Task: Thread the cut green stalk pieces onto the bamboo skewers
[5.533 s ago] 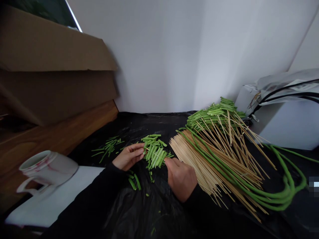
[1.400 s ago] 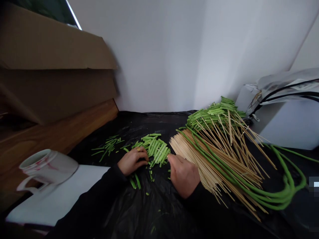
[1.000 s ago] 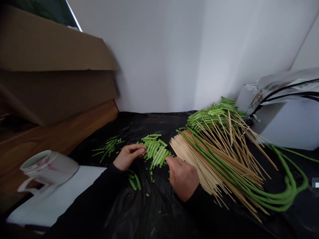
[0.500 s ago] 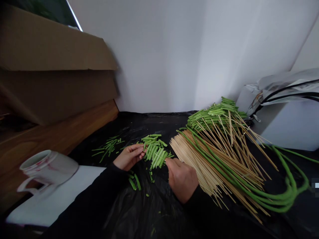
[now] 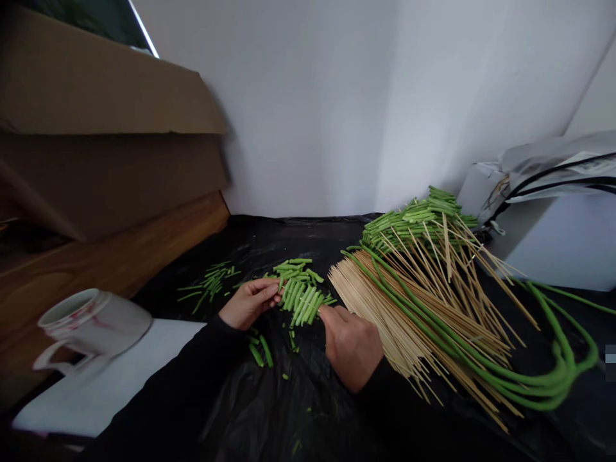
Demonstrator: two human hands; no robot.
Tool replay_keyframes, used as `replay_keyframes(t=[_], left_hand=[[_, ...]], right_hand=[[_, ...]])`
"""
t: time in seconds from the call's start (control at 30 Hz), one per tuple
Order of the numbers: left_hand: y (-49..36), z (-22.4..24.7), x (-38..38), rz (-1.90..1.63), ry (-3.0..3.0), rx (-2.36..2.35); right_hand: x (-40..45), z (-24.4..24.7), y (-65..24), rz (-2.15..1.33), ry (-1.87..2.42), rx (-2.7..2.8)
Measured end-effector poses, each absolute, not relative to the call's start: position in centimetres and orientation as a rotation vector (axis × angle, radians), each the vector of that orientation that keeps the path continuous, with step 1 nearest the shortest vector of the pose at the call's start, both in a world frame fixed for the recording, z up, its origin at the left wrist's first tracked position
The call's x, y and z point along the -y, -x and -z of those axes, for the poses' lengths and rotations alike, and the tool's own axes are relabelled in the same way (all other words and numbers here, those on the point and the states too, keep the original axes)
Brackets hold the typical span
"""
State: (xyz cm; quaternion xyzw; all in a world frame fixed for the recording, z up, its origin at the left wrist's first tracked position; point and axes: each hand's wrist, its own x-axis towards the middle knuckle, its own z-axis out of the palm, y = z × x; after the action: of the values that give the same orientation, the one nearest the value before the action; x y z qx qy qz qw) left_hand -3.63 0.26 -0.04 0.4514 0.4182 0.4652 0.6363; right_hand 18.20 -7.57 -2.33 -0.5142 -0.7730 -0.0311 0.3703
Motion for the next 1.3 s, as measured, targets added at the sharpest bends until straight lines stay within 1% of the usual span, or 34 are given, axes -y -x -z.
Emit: replay_keyframes(t=[0.5,1.1,1.3], left_hand=[[3.51,0.03,-0.29,-1.095,-0.995,-0.987],[3.58,0.0,-0.14,-1.063,-1.079,-1.054],[3.6,0.55,-0.21,-1.033,-0.967,-1.106]], right_hand=[[7.7,2.1,-18.12,0.05,1.343,1.998],[7.65,2.14,-18.05,0.115,1.334,2.016],[7.64,2.34,-17.99,0.079,1.316,2.028]])
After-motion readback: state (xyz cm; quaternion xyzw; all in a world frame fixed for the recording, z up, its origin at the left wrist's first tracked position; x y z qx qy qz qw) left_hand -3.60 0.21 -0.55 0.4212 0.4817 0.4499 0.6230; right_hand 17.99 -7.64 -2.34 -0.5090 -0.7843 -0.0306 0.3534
